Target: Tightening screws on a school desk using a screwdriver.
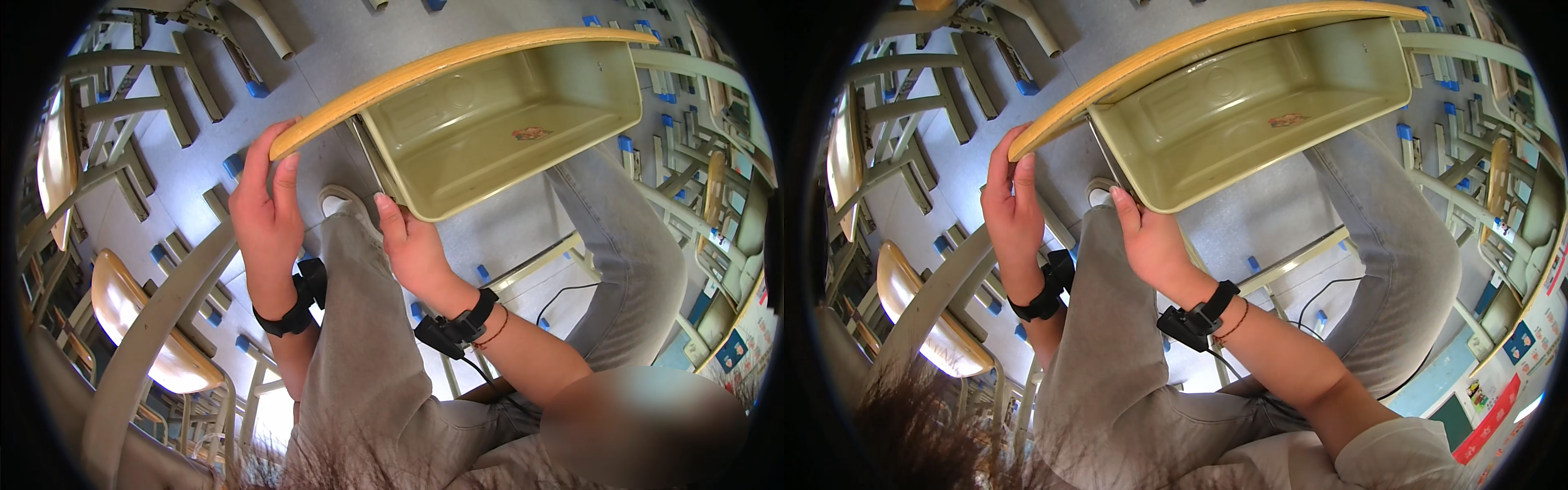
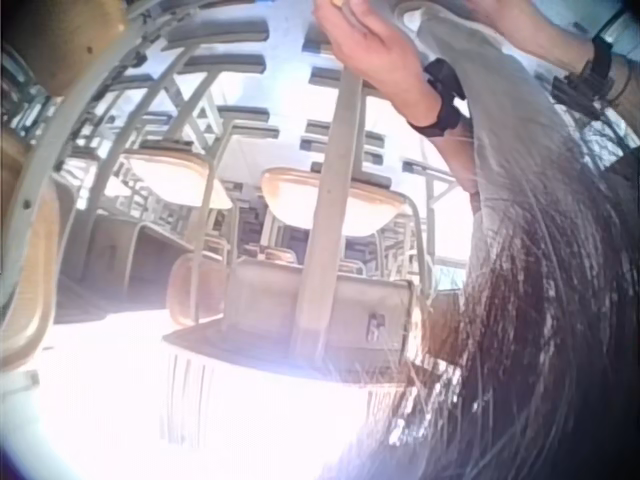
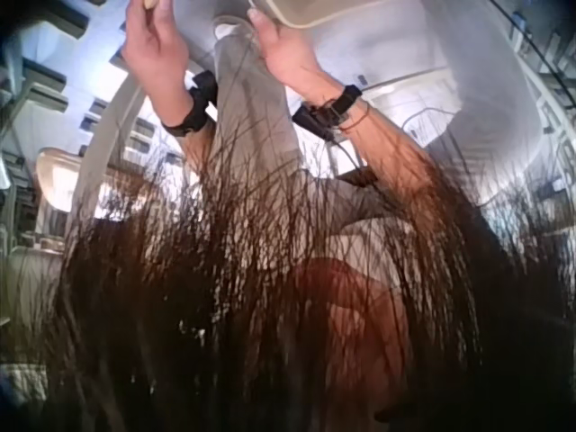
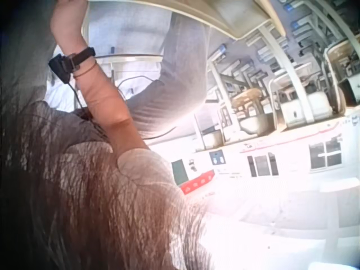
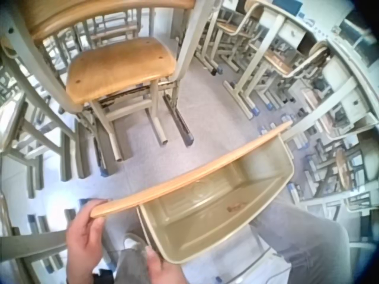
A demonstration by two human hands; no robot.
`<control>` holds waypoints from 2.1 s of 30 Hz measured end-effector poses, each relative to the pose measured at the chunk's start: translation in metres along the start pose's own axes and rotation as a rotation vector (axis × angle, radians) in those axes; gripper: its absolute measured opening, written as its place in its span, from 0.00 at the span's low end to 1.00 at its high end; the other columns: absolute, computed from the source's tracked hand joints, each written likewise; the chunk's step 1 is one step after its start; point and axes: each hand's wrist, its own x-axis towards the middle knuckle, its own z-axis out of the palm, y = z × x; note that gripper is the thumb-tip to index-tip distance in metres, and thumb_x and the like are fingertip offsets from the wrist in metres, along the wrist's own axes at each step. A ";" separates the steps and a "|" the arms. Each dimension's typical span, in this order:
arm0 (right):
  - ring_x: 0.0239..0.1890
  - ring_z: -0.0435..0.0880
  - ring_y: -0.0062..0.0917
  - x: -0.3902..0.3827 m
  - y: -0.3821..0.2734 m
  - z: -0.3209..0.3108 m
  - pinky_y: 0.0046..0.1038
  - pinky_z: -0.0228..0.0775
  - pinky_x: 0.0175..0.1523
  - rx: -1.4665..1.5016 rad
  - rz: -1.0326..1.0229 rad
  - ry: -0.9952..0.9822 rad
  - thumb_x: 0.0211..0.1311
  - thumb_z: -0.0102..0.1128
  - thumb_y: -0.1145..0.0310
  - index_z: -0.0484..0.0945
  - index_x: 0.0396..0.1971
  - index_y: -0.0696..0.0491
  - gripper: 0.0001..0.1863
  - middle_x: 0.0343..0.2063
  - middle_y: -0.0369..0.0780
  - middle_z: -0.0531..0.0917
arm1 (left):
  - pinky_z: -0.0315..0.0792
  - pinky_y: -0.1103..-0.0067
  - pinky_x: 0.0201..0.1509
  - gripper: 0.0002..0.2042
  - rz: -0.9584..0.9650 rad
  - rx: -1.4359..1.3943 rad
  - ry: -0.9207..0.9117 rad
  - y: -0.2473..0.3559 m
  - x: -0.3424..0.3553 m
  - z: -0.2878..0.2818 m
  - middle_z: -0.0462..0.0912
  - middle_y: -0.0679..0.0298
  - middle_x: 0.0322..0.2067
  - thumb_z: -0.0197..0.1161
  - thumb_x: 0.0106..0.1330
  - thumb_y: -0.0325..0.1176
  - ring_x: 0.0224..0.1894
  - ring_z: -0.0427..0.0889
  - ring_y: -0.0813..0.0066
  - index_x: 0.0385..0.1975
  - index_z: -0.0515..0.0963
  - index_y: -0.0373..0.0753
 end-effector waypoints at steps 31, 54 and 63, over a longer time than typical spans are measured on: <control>0.16 0.59 0.16 -0.006 0.007 0.004 0.20 0.51 0.22 -0.117 -0.092 0.123 0.78 0.34 0.44 0.72 0.29 0.52 0.28 0.14 0.30 0.64 | 0.72 0.82 0.49 0.12 0.032 0.014 0.017 -0.002 -0.001 -0.002 0.84 0.60 0.46 0.55 0.74 0.31 0.42 0.79 0.76 0.54 0.75 0.38; 0.15 0.55 0.13 -0.008 -0.025 -0.008 0.19 0.47 0.21 0.299 0.308 -0.082 0.77 0.38 0.45 0.68 0.25 0.51 0.27 0.14 0.28 0.61 | 0.71 0.82 0.47 0.12 0.036 -0.005 0.018 -0.001 0.000 0.001 0.83 0.61 0.43 0.55 0.74 0.30 0.40 0.78 0.75 0.54 0.75 0.38; 0.30 0.66 0.15 0.004 -0.004 -0.041 0.19 0.58 0.34 0.993 0.667 -0.681 0.76 0.44 0.49 0.70 0.35 0.53 0.21 0.32 0.32 0.70 | 0.70 0.83 0.44 0.12 0.034 -0.020 0.021 -0.004 0.000 0.000 0.83 0.62 0.41 0.55 0.74 0.30 0.37 0.76 0.78 0.54 0.76 0.37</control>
